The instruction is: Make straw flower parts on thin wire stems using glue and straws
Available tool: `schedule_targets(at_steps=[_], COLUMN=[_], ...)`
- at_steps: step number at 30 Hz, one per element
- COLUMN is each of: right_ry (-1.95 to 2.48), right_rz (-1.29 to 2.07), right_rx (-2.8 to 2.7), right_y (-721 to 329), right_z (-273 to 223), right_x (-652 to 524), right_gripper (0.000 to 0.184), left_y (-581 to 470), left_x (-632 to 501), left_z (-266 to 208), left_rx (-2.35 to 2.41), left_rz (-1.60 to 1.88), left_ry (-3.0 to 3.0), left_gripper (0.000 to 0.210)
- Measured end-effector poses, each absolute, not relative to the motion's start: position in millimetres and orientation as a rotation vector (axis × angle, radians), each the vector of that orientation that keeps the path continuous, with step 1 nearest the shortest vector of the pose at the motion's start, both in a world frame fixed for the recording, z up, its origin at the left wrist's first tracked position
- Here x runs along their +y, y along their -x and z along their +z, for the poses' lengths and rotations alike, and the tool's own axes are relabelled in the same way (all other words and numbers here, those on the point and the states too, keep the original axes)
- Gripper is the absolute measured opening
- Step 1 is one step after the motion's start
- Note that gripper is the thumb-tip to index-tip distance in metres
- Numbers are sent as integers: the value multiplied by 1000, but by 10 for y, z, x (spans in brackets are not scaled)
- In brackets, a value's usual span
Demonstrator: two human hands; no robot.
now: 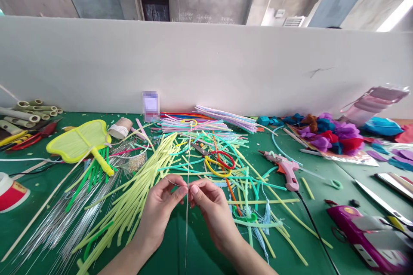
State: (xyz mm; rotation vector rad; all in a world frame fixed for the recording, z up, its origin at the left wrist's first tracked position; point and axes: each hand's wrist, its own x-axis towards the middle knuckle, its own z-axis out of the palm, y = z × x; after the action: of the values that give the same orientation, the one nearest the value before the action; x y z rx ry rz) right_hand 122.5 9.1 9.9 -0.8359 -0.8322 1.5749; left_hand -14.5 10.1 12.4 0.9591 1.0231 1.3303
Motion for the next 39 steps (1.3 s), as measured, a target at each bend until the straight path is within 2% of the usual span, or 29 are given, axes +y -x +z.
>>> schedule_targets(at_steps=[5,9,16,31,35,39], right_ry=[809,894,875,891,885,882], right_rz=[1470,1358,1371,1258,1281,1308], right_rx=[-862,-863,-918,-990,-979,-969], right_y=[-1248,-1298,-1316,-1316,-1320,-1318], right_z=[99,99,155,156,155,173], right_x=[106,132,119,78,93,99], right_gripper=[19,19,20,22,15,19], left_y=[110,98,87,57,62,73], left_x=[66,47,42,23,6,12], left_z=[146,167,142,100,123,143], left_rx=[925,860,815,774,776,743], left_rz=[1177,1004,1014,940,978,974], left_ry=[-971,-1054,-994,-990,-954,-839], left_gripper=[36,30,25,29,28,27])
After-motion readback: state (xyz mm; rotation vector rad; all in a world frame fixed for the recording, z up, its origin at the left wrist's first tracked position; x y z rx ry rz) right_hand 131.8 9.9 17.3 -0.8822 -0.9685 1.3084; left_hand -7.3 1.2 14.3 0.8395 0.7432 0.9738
